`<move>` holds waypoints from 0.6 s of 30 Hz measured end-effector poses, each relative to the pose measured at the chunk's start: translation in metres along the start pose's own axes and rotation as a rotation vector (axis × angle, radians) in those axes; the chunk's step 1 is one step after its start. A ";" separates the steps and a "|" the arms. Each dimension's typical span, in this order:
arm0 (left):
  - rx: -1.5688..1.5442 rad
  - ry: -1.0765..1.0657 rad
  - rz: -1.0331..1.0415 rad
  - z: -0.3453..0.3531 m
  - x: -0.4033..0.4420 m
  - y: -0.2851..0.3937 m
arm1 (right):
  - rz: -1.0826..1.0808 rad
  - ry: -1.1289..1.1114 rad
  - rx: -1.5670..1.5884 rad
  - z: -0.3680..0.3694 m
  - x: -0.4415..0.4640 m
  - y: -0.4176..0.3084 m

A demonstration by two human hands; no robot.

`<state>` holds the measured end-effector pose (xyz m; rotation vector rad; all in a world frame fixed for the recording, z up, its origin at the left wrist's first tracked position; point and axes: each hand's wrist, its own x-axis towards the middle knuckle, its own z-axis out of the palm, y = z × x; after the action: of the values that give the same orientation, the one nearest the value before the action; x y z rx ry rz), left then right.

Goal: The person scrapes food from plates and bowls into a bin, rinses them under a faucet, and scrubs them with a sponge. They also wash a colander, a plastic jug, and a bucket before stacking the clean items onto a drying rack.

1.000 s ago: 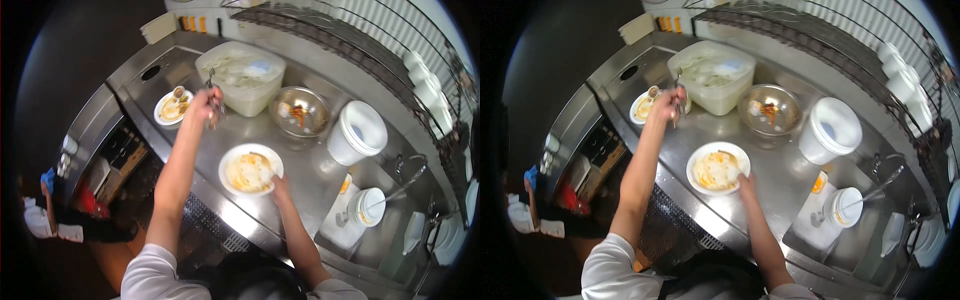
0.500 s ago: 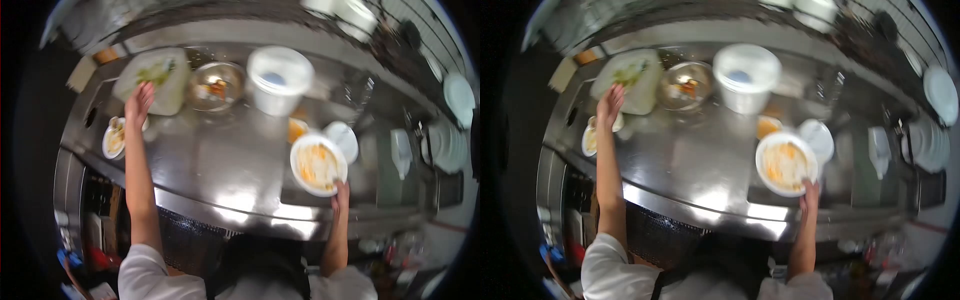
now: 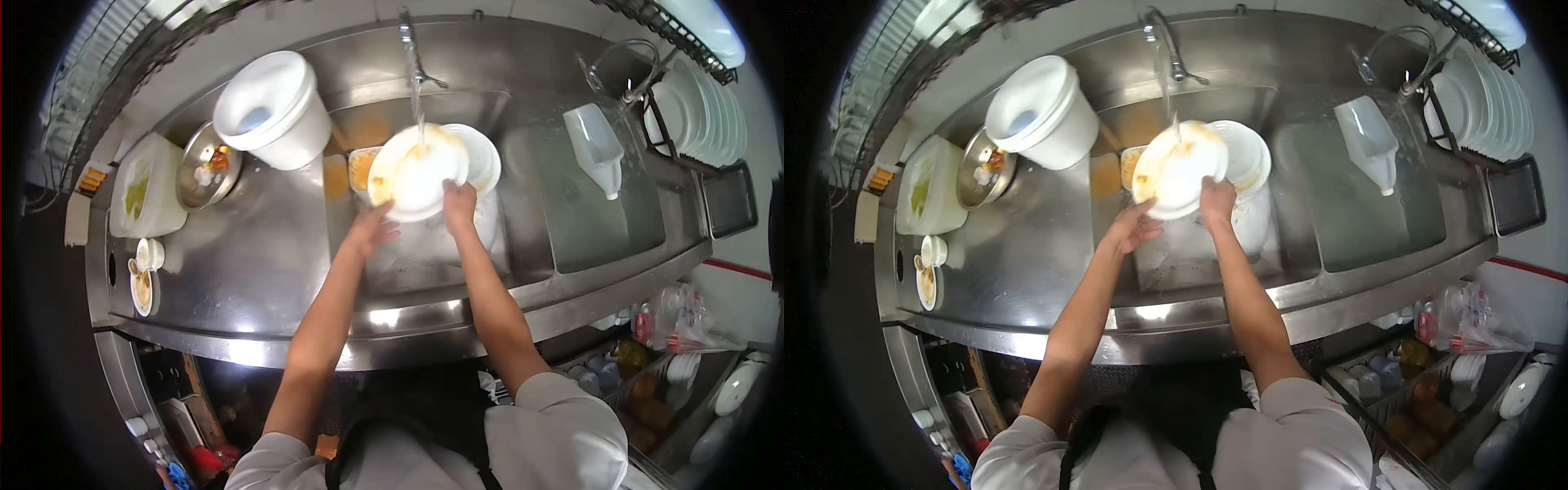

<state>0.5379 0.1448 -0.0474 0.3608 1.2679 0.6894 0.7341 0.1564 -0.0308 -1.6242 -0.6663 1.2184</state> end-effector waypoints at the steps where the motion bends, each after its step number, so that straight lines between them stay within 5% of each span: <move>1: -0.176 -0.102 0.025 0.013 -0.003 -0.007 | 0.016 -0.063 -0.049 -0.012 0.005 0.007; 4: -0.213 -0.024 0.121 -0.002 0.024 -0.048 | 0.260 -0.183 0.045 -0.040 0.010 0.002; 7: -0.042 0.294 0.189 -0.007 0.004 -0.049 | 0.362 -0.236 0.151 -0.060 0.057 0.042; 10: 0.088 0.438 0.268 -0.005 -0.035 -0.024 | 0.414 -0.110 0.243 -0.050 0.146 0.112; 13: 0.118 0.509 0.313 -0.009 -0.049 -0.018 | 0.508 0.074 0.433 -0.029 0.175 0.106; 18: 0.021 0.518 0.292 0.010 -0.017 -0.026 | 0.285 0.100 0.765 -0.005 0.173 0.078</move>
<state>0.5519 0.1155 -0.0473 0.4034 1.7317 1.0638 0.7904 0.2709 -0.1721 -1.1293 0.1164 1.3591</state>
